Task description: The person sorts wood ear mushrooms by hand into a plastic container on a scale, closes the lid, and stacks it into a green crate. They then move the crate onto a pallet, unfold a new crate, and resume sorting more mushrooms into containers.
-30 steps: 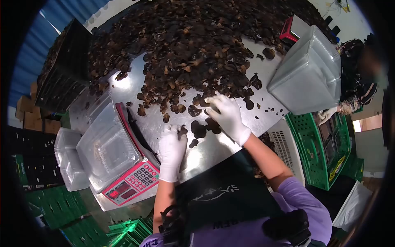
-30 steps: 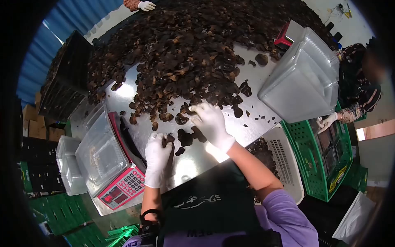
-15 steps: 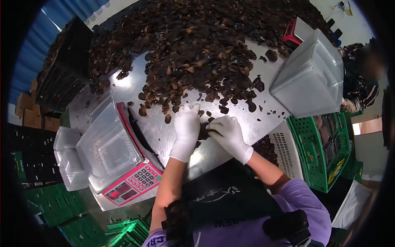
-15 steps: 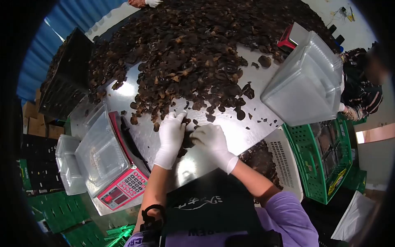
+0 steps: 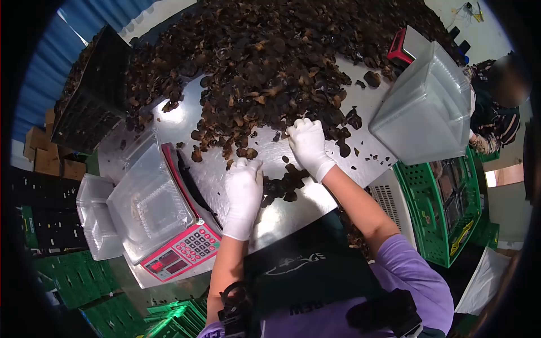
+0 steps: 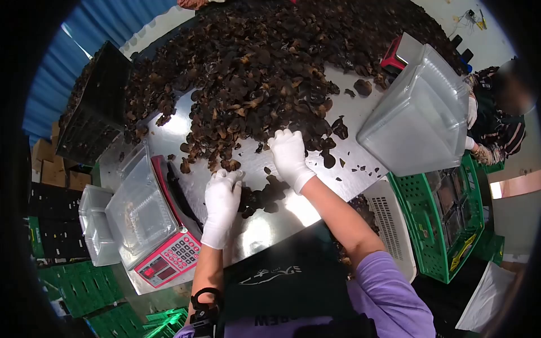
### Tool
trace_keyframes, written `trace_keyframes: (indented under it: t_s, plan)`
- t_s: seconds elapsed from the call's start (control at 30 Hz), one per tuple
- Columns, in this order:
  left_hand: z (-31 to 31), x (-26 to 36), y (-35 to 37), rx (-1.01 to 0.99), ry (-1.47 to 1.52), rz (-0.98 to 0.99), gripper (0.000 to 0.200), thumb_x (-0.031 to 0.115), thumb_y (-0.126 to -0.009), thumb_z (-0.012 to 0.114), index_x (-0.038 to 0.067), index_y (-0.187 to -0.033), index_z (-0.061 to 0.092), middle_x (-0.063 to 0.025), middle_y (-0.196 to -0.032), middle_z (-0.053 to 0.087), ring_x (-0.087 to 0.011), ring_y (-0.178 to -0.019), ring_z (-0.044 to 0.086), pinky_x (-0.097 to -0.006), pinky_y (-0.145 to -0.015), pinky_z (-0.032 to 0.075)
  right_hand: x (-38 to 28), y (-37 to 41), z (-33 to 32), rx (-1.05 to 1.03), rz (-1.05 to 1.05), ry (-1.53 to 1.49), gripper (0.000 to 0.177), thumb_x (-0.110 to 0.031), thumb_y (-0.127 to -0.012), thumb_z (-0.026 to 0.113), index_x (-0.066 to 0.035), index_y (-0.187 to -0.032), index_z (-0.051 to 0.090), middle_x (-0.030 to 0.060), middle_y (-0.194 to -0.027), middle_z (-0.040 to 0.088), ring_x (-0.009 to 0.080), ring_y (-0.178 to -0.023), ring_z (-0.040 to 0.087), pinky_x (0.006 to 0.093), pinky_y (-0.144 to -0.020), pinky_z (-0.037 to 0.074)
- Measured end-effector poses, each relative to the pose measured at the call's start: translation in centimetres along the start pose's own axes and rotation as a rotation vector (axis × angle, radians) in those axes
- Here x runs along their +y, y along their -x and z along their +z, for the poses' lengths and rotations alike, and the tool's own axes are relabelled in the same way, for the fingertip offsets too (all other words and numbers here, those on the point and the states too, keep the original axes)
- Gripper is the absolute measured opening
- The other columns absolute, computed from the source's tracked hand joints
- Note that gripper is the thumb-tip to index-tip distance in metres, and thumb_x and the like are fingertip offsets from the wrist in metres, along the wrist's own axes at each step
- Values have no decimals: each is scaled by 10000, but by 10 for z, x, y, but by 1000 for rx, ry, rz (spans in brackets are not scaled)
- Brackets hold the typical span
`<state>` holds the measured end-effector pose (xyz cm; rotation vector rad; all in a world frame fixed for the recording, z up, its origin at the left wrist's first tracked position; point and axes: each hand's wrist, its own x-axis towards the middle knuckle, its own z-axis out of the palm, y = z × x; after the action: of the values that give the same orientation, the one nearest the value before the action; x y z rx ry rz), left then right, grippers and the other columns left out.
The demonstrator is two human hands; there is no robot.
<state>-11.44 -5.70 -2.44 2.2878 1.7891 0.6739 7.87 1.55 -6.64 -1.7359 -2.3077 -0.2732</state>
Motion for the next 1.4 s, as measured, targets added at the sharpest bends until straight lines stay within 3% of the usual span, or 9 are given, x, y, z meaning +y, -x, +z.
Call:
trace_keyframes:
  t_s: [0.23, 0.43, 0.6, 0.63, 0.73, 0.9, 0.97, 1.2, 1.4]
  plan:
    - [56, 12, -64, -31, -140, 107, 322, 132, -766, 661, 49, -1077, 661, -129, -878, 606, -317, -893, 599, -420, -794, 490, 20, 48, -62, 357, 98, -488, 83, -133, -748, 690, -127, -830, 683, 24, -869, 621, 214, -851, 573, 362, -764, 388]
    - [82, 12, -85, -12, -341, 119, 91, 63, -807, 528, 61, -798, 619, -139, -803, 621, -292, -715, 654, -398, -638, 543, 66, 146, -106, 183, 579, -995, 113, -8, -824, 654, 22, -931, 676, 54, -877, 624, 147, -811, 591, 261, -725, 471]
    - [66, 49, -60, 118, 194, 118, 32, 44, -733, 588, 47, -752, 615, -146, -752, 630, -305, -650, 648, -400, -602, 528, 100, 201, -118, 135, 896, -1227, 109, 30, -856, 630, 27, -951, 683, 20, -904, 627, 79, -815, 570, 216, -733, 460]
    - [41, 89, -40, -201, 264, 93, 93, 71, -709, 630, 94, -798, 645, -126, -817, 639, -306, -723, 642, -390, -671, 520, 102, 204, -122, 203, 868, -1230, 111, 34, -853, 637, 31, -957, 677, 12, -890, 628, 71, -803, 570, 208, -734, 462]
    - [57, 157, 40, -288, 508, 824, 436, 54, -754, 575, 67, -1186, 634, -152, -1077, 651, -289, -1010, 625, -380, -890, 501, 106, 190, -137, 163, 865, -1264, 111, 25, -863, 626, 35, -963, 671, 35, -889, 673, 94, -821, 612, 233, -773, 486]
    - [8, 151, 53, -777, 512, 611, 332, 37, -790, 595, 52, -1119, 637, -127, -1092, 648, -299, -969, 625, -384, -852, 503, 75, 157, -118, 9, 783, -1394, 184, 32, -871, 568, 9, -1025, 668, 74, -983, 696, 91, -855, 629, 220, -770, 487]
    - [-6, 88, 59, -256, 483, 319, 259, 23, -791, 612, 47, -1046, 651, -118, -1065, 657, -294, -952, 627, -373, -842, 502, 44, 132, -86, -36, 660, -1472, 183, -9, -881, 588, 9, -1046, 666, 33, -872, 692, 65, -769, 602, 201, -710, 472]
    - [-21, 17, 72, 220, 365, -264, 390, -76, -797, 573, 0, -1180, 581, -155, -1178, 578, -277, -1135, 554, -360, -980, 431, 36, 94, -47, -252, 740, -1443, 168, -40, -915, 548, 43, -1023, 647, 40, -824, 657, 84, -698, 580, 219, -669, 478]
    - [25, 12, 90, 296, 312, -308, 516, 81, -862, 583, -67, -1332, 433, -260, -1329, 445, -396, -1269, 409, -451, -1092, 294, 46, 126, -80, -248, 623, -1475, 147, -99, -922, 590, 22, -974, 655, 36, -824, 662, 82, -750, 588, 235, -706, 477]
